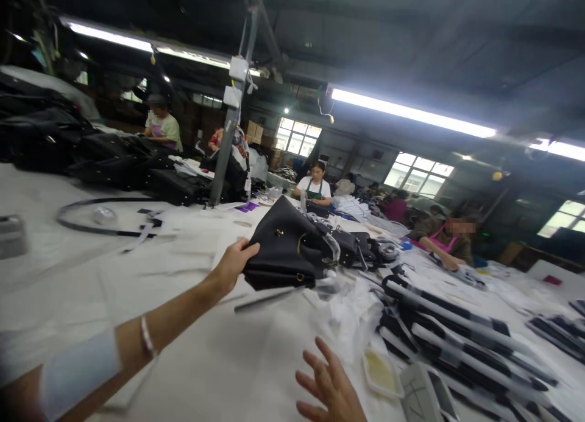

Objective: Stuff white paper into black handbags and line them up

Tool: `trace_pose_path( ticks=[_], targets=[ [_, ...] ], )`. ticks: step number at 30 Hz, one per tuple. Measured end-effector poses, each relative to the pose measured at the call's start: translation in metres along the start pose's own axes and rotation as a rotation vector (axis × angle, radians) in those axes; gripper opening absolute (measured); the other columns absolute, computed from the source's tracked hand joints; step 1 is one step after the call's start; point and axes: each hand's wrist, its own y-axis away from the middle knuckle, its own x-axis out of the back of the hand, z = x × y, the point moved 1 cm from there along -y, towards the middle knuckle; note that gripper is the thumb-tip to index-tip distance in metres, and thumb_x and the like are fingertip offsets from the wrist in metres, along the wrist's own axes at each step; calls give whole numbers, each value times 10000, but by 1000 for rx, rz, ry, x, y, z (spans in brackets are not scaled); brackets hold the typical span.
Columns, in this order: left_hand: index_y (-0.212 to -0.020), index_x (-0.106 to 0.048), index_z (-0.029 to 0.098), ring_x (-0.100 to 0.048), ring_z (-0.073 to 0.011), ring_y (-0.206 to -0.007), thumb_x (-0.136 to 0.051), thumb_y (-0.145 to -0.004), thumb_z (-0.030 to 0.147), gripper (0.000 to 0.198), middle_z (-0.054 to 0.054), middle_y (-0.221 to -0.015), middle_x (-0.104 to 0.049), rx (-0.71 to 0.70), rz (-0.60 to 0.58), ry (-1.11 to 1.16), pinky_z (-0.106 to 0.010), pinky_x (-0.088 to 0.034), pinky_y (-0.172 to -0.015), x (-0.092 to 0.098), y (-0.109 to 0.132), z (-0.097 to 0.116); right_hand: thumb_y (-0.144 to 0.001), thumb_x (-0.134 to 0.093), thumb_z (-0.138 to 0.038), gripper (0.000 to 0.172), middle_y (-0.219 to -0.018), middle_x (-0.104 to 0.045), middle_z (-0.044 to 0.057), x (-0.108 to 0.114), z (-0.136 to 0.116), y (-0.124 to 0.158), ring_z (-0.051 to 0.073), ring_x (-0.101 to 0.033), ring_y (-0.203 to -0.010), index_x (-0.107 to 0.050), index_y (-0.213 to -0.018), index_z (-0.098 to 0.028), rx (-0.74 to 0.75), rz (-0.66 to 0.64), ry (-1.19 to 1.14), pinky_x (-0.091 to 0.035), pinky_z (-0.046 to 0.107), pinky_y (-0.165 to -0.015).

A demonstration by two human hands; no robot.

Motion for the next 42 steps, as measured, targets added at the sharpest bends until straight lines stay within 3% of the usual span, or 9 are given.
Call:
trace_pose_path(
  ticks=[5, 10, 13, 16, 20, 25, 32, 39, 42],
  targets=[
    [-1283, -505, 240, -636, -177, -774, -660, -797, 556, 600, -58, -1043, -658, 215, -350, 373, -281, -504, -639, 4, 172, -45, -803, -444, -846, 814, -1364, -601, 135, -22, -41, 21, 337, -605, -1198, -514, -1374, -271, 105, -46, -262, -532, 502, -928],
    [-780, -660, 192, -610, -161, -708, -712, -782, 525, 337, -3, -725, -628, 179, -943, -20, -241, -460, -673, 8, 269, -80, -736, -677, -671, 851, -1242, -655, 199, 13, 1, 40, 368, -633, -1140, -510, -1362, -120, -124, 173, -1, -553, 468, -868],
    [-897, -703, 228, -640, -171, -845, -680, -847, 322, 109, -7, -901, -695, -159, -800, -320, -242, -473, -780, 35, 254, -49, -717, -648, -659, 917, -1285, -606, 256, 37, 28, 52, 388, -623, -1142, -474, -1373, -43, -26, 432, 343, -527, 509, -905],
    [-1147, -669, 254, -554, -245, -1217, -725, -837, 281, 316, -38, -1210, -680, -484, -623, -668, -373, -361, -1080, 61, 214, -22, -825, -563, -593, 627, -1278, -635, 173, 29, 18, 73, 346, -601, -1181, -614, -1252, -136, 322, 485, 627, -458, 503, -1024],
    [-1397, -506, 255, -411, -292, -1396, -816, -754, 419, 733, -79, -1447, -534, -570, -745, -978, -483, -254, -1169, 71, 183, -40, -940, -518, -409, 292, -1096, -719, 83, -26, -19, 87, 269, -656, -1052, -721, -1069, -244, 659, 195, 844, -507, 416, -960],
    [-1434, -460, 238, -425, -284, -1390, -812, -760, 392, 777, -93, -1458, -519, -636, -687, -1065, -489, -215, -1182, 65, 185, -68, -887, -562, -224, 275, -1079, -731, 89, -74, -35, 52, 243, -670, -1005, -728, -1104, -190, 557, -73, 1016, -509, 367, -937],
    [-1382, -515, 232, -486, -280, -1340, -783, -789, 421, 678, -83, -1394, -585, -659, -651, -1013, -482, -206, -1177, 65, 188, -72, -821, -592, -139, 196, -852, -754, 15, -75, -43, 17, 177, -689, -789, -752, -911, -208, 472, -476, 1092, -512, 255, -733],
    [-1391, -501, 230, -487, -275, -1338, -790, -786, 385, 689, -85, -1401, -578, -642, -659, -1015, -486, -196, -1180, 66, 191, -69, -875, -506, -63, 251, -939, -712, 70, -76, -55, 14, 192, -633, -870, -706, -965, -185, 836, -753, 1310, -481, 298, -813],
    [-1434, -450, 234, -422, -291, -1387, -798, -772, 411, 769, -98, -1448, -530, -660, -655, -1060, -501, -199, -1181, 67, 189, -64, -960, -437, -114, 297, -1055, -709, 102, -67, -61, 28, 206, -637, -933, -675, -1119, -198, 1015, -680, 1346, -484, 353, -880]
  ],
)
